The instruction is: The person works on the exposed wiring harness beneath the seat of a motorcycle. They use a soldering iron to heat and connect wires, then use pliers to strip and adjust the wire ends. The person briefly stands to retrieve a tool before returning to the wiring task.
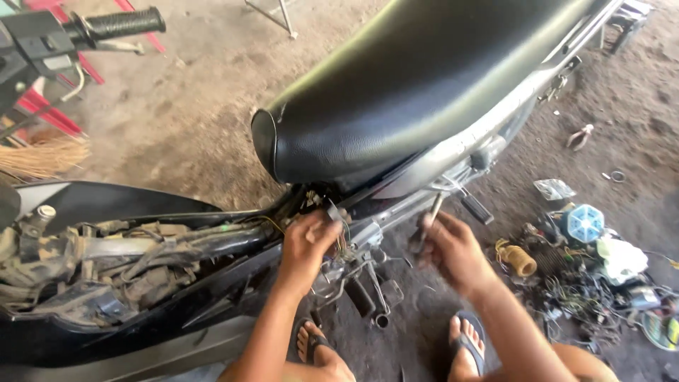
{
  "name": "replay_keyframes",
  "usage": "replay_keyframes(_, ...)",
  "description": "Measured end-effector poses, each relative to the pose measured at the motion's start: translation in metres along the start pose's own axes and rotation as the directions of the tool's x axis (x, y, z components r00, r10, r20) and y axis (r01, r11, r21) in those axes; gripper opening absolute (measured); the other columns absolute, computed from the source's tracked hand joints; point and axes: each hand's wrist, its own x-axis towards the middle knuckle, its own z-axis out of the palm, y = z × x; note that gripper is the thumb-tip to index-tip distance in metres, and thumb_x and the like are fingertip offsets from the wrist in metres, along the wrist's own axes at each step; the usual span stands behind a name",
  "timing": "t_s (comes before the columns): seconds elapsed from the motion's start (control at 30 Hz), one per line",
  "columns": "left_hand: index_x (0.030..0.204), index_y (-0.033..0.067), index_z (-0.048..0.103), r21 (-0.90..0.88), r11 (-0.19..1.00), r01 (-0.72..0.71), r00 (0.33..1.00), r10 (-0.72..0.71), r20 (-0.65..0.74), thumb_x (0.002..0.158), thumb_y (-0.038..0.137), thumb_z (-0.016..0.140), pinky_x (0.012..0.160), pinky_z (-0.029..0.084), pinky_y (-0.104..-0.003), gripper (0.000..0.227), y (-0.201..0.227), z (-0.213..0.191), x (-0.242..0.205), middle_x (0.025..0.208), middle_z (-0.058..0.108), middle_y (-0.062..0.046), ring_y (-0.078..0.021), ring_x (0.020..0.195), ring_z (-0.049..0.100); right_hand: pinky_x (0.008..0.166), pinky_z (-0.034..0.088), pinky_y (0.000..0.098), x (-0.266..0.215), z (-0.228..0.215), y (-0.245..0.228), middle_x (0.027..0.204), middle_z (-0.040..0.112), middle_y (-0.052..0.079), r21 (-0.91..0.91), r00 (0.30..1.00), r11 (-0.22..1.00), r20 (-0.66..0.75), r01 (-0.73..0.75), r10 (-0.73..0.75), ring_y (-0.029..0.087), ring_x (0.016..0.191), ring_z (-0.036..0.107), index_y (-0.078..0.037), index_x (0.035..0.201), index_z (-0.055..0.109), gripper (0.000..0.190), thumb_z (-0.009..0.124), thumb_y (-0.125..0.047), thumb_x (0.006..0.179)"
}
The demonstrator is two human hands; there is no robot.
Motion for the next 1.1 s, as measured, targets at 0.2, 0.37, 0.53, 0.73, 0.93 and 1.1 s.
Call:
replay_keyframes(0.2,0.111,0.0083,0.077,0.468,0.850,-0.241,0.970,0.200,0.138,0.089,0.014,0.074,0.056,0.056,-0.026,0.023,0.000,0.001,-0.006,0.106,0.079,-0.004,-0.0098,0.075,0.073,0.074,0.062,0.0390,-0.019,0.026,0.023,0.096,0.075,0.012,0.316,0.958,0.936,0.186,0.152,-0.219,0.023,0.082,0.074,0.000,0.116,0.060,0.031,0.069,-0.005,0.087)
replay_keyframes(0.37,0.114,0.0034,0.076,0.397,0.760,-0.514,0.857,0.439,0.269,0.081,-0.004,0.075,0.077,0.059,-0.029,0.033,-0.006,-0.005,-0.008,0.115,0.077,-0.009,-0.0147,0.098,0.073,0.083,0.061,0.0370,-0.019,0.028,0.049,0.099,0.076,0.016,0.137,0.925,0.921,0.061,0.363,-0.374,0.022,0.092,0.074,0.005,0.115,0.064,0.027,0.071,0.005,0.088)
replay_keyframes(0.53,0.110,0.0031,0.077,0.489,0.640,-0.592,0.804,0.505,0.312,0.076,-0.009,0.075,0.083,0.063,-0.027,0.036,0.001,0.002,-0.012,0.112,0.077,-0.009,-0.0169,0.102,0.076,0.087,0.064,0.0384,-0.042,0.042,0.044,0.106,0.078,0.019,0.139,0.884,0.877,0.026,0.459,-0.467,0.024,0.097,0.077,0.004,0.104,0.063,0.020,0.071,0.006,0.086)
replay_keyframes(0.73,0.107,0.0012,0.077,0.449,0.665,-0.597,0.802,0.511,0.310,0.077,-0.013,0.073,0.077,0.064,-0.026,0.033,0.003,0.008,-0.012,0.109,0.076,-0.009,-0.0172,0.095,0.077,0.092,0.062,0.0421,-0.051,0.047,0.054,0.118,0.070,0.023,0.271,0.771,0.738,-0.023,0.617,-0.636,0.030,0.106,0.072,0.006,0.108,0.063,0.021,0.073,0.009,0.090)
replay_keyframes(0.93,0.107,0.0021,0.078,0.518,0.645,-0.562,0.827,0.464,0.318,0.075,-0.014,0.073,0.067,0.059,-0.025,0.037,-0.003,0.003,-0.013,0.106,0.076,-0.009,-0.0159,0.085,0.076,0.101,0.059,0.0436,-0.057,0.062,0.057,0.123,0.066,0.021,0.275,0.785,0.753,-0.014,0.598,-0.619,0.029,0.114,0.069,0.006,0.115,0.064,0.019,0.065,0.005,0.096)
replay_keyframes(1.1,0.119,0.0039,0.076,0.496,0.612,-0.616,0.788,0.468,0.401,0.075,-0.004,0.083,0.072,0.061,-0.027,0.046,-0.005,0.005,-0.014,0.105,0.076,-0.007,-0.0174,0.087,0.075,0.099,0.061,0.0490,-0.056,0.067,0.060,0.122,0.069,0.024,0.458,0.888,0.777,-0.067,0.432,-0.454,0.035,0.112,0.073,0.003,0.120,0.053,0.021,0.057,-0.001,0.100)
